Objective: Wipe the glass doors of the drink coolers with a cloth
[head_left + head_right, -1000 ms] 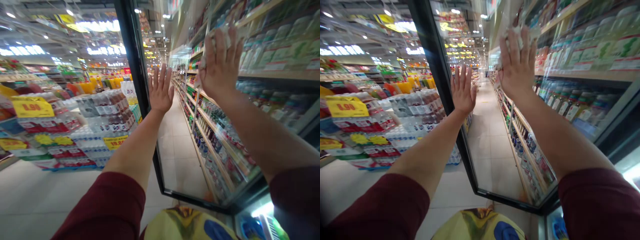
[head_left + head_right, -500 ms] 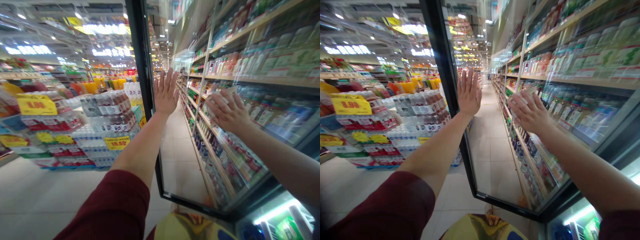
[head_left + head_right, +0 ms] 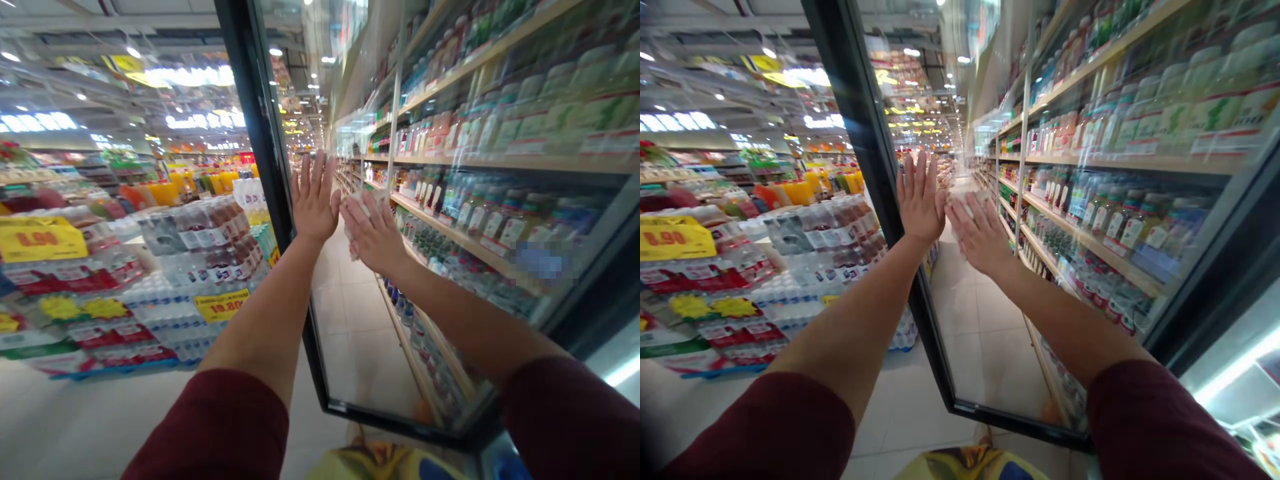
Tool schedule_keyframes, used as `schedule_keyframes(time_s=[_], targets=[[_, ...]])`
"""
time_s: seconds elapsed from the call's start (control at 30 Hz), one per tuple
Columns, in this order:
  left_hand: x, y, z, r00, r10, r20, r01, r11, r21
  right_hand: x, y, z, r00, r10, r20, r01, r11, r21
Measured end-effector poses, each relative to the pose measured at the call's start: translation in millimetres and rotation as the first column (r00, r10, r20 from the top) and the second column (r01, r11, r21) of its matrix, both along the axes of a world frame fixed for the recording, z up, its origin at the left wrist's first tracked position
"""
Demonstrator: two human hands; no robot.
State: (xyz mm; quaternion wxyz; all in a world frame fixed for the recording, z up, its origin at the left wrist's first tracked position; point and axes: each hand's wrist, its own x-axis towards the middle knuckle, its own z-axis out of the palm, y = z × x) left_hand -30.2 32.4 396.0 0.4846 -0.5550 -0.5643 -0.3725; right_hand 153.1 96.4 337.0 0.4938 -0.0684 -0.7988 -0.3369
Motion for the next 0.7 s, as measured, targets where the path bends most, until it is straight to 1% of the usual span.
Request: schedule_keyframes(time_s=[0.07,0.1,0.13,0.17,0.2,0.23,0.27,0.3,0.33,0.37,0.4,0.47,0.5,0.53,0.6,0.63,0.7], targets=[[0,2,-0.4,1.0,-0.009,-0.012,0.009,1.0,0.016,22,6,-30.5,0.996,0.008,0.094,-0.012,0.999,0.047],[0,2,-0.5,1.0,-0.012,-0.014,0.012,1.0,0.02,40,13,-41.8,0.99,0.0,0.144,-0.01,0.998,0.068],[0,3,-0.6,1.0,-0.012,-0.015,0.013,1.0,0.021,60,22,-49.2,0.986,-0.004,0.165,-0.013,0.995,0.098],[0,4,-0.7,1.0,-0.013,-0.014,0.013,1.0,0.022,82,33,-51.9,0.984,-0.04,0.171,0.021,0.994,0.108],[0,5,-0.8,1.0,-0.015,-0.013,0.015,1.0,0.024,104,45,-49.4,0.985,-0.073,0.156,0.053,0.991,0.125],[-1,6,-0.9,1.0,-0.018,-0.015,0.018,0.999,0.03,126,57,-41.7,0.989,-0.11,0.103,0.097,0.988,0.118],[-1,7,-1.0,1.0,-0.022,-0.021,0.023,0.999,0.039,146,70,-29.3,0.988,-0.146,0.048,0.14,0.984,0.115],[-1,7,-1.1,0.999,-0.025,-0.028,0.026,0.998,0.048,162,81,-13.0,0.984,-0.173,-0.038,0.177,0.977,0.122],[-2,8,-1.3,0.999,-0.024,-0.034,0.026,0.998,0.058,174,90,6.0,0.966,-0.182,-0.183,0.207,0.97,0.125],[-1,8,-1.4,0.999,-0.019,-0.035,0.021,0.998,0.067,181,96,26.0,0.932,-0.242,-0.271,0.265,0.963,0.05],[-1,7,-1.6,0.999,-0.012,-0.035,0.014,0.998,0.069,182,99,45.7,0.897,-0.289,-0.334,0.302,0.953,-0.014],[-1,7,-2.0,0.999,-0.005,-0.034,0.007,0.998,0.067,168,94,78.4,0.867,-0.344,-0.361,0.329,0.939,-0.104],[-1,6,-2.3,0.999,-0.005,-0.036,0.007,0.998,0.064,154,87,89.6,0.859,-0.368,-0.355,0.327,0.929,-0.17],[-1,6,-2.6,0.999,-0.005,-0.04,0.008,0.998,0.062,136,78,96.6,0.867,-0.349,-0.355,0.3,0.935,-0.188],[-2,6,-2.9,0.999,-0.009,-0.044,0.012,0.998,0.067,92,53,98.6,0.922,-0.265,-0.283,0.218,0.958,-0.185],[-3,6,-2.9,0.999,-0.014,-0.042,0.017,0.998,0.068,69,39,94.6,0.958,-0.188,-0.215,0.157,0.976,-0.151],[-6,5,-2.6,0.998,-0.058,-0.037,0.06,0.996,0.071,26,13,80.9,0.998,-0.046,-0.043,0.038,0.987,-0.154]])
